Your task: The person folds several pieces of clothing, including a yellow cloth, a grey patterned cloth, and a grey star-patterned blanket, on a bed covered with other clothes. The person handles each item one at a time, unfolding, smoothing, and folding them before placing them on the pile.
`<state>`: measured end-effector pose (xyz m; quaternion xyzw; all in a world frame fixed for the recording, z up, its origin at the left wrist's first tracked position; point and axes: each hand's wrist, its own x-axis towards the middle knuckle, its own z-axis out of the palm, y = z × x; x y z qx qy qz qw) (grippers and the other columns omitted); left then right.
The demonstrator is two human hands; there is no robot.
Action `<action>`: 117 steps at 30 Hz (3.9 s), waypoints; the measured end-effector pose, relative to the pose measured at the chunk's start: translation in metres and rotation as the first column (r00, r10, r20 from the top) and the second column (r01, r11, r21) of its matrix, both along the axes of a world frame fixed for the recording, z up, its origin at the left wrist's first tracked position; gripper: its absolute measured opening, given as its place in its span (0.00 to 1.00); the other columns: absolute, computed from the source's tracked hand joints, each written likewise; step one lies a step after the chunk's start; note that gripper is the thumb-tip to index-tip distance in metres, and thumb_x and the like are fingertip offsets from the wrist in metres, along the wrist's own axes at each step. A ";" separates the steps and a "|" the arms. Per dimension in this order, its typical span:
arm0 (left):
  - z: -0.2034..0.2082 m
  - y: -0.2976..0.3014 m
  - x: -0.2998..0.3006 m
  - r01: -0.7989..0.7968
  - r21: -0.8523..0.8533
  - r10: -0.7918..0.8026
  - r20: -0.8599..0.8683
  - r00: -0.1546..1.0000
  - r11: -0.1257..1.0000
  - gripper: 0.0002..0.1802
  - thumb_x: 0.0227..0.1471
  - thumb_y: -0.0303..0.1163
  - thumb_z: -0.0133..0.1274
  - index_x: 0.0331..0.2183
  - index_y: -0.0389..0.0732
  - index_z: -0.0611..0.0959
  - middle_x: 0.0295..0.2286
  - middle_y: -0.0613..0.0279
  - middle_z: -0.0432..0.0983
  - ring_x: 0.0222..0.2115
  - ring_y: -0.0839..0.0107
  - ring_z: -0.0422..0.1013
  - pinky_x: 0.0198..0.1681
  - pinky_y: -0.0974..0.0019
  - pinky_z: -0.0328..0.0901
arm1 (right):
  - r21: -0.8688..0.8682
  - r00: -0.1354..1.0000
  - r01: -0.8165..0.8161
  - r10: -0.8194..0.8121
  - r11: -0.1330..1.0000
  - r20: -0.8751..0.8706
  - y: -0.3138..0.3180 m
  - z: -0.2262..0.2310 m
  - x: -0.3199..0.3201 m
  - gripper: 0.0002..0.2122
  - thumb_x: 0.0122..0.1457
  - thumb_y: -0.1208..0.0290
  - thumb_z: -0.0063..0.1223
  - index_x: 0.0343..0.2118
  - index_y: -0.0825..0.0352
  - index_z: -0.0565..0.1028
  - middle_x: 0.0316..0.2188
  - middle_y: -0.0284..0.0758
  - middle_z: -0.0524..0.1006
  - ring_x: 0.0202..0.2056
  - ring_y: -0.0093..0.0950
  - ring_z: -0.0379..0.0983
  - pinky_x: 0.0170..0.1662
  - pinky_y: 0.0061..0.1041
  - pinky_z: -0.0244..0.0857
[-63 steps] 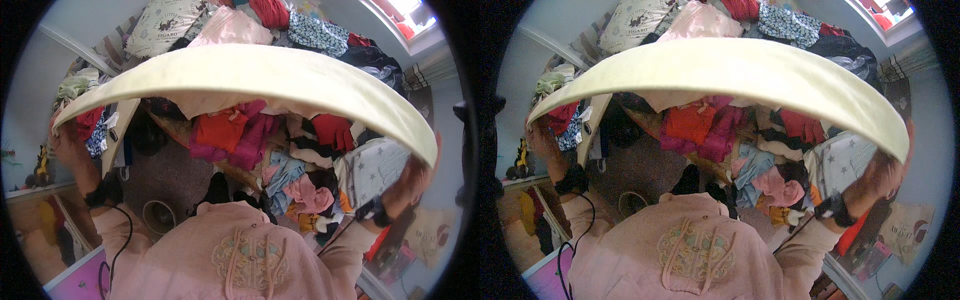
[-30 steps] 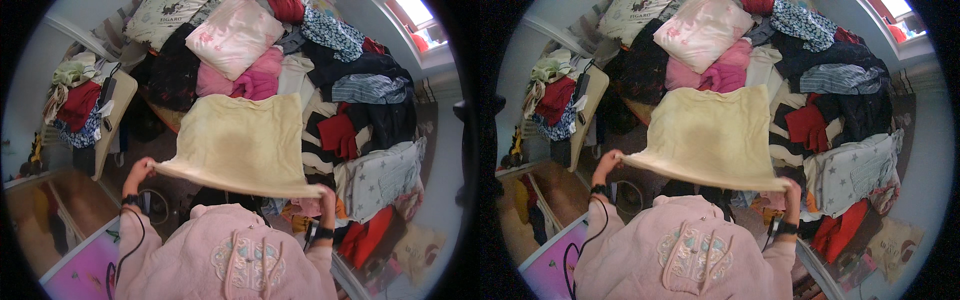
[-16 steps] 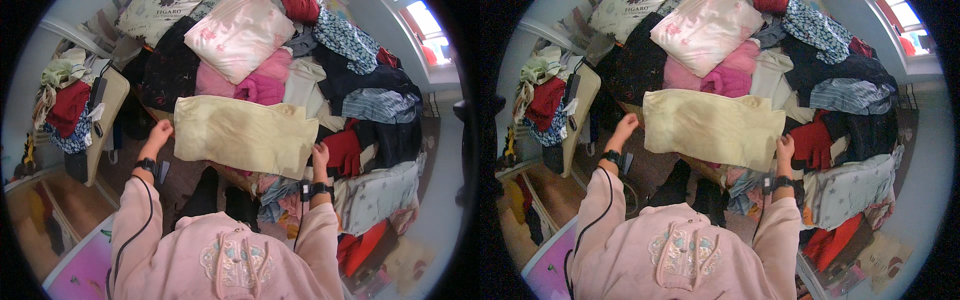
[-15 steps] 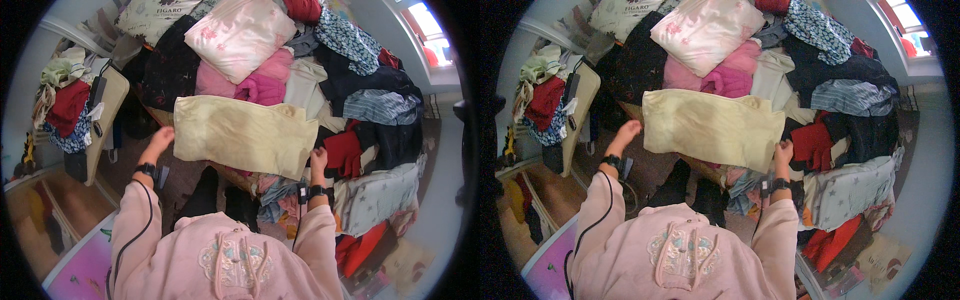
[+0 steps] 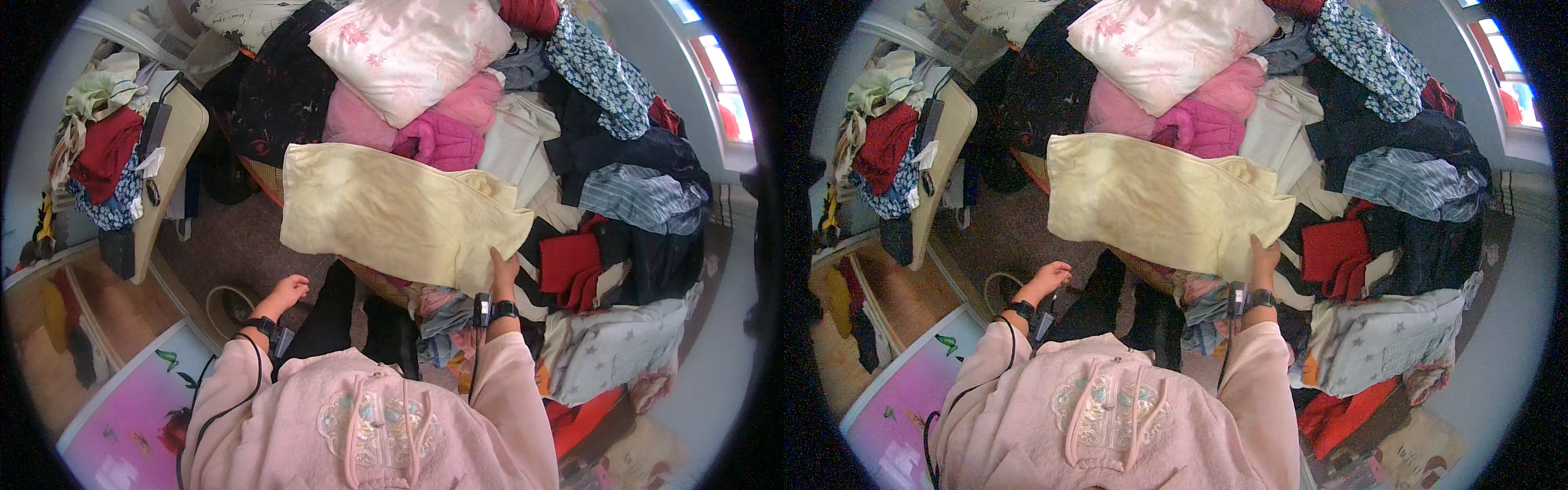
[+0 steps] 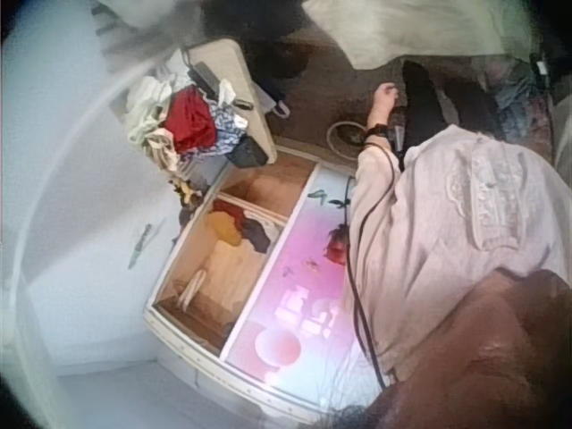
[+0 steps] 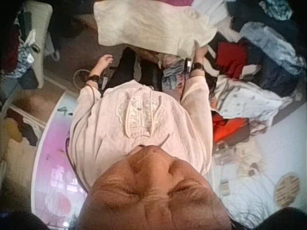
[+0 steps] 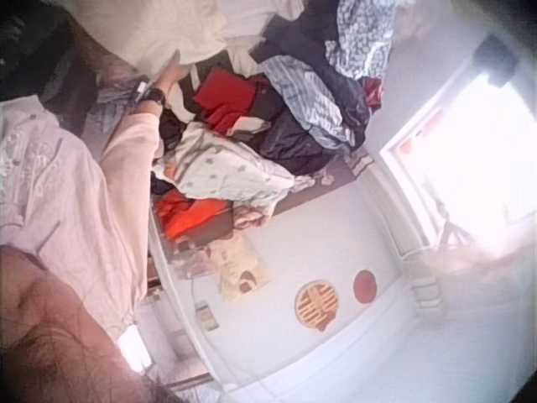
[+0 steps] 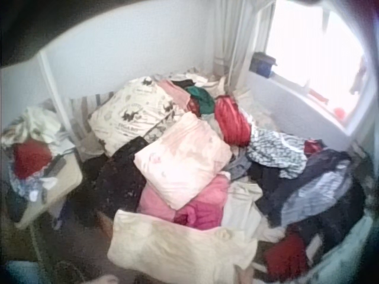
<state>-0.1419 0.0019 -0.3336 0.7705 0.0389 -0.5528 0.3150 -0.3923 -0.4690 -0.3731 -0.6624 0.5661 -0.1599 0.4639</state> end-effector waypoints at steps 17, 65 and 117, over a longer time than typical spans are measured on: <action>0.019 -0.057 -0.012 0.306 0.016 -0.301 0.234 0.924 0.952 0.12 0.49 0.31 0.49 0.38 0.40 0.76 0.32 0.55 0.76 0.33 0.64 0.72 0.37 0.65 0.66 | 0.196 0.992 0.009 -0.033 0.981 0.121 -0.040 0.046 0.074 0.17 0.52 0.77 0.47 0.46 0.73 0.66 0.45 0.39 0.69 0.45 0.26 0.65 0.47 0.22 0.58; 0.022 -0.124 -0.050 0.640 -0.058 -0.562 0.423 0.711 0.767 0.16 0.46 0.32 0.48 0.40 0.40 0.73 0.38 0.53 0.71 0.40 0.54 0.67 0.43 0.59 0.63 | 0.753 0.931 0.183 -0.358 0.632 0.074 0.036 0.061 -0.071 0.21 0.43 0.73 0.57 0.43 0.70 0.68 0.37 0.35 0.74 0.35 0.30 0.72 0.36 0.22 0.65; 0.110 -0.043 -0.002 -0.633 -0.663 -0.235 -0.742 0.628 0.401 0.28 0.51 0.32 0.49 0.53 0.39 0.62 0.50 0.57 0.62 0.50 0.65 0.61 0.53 0.61 0.56 | 0.800 0.866 -0.404 -0.095 0.444 0.490 0.205 0.190 0.211 0.26 0.44 0.79 0.48 0.49 0.76 0.60 0.43 0.44 0.69 0.42 0.36 0.69 0.46 0.32 0.64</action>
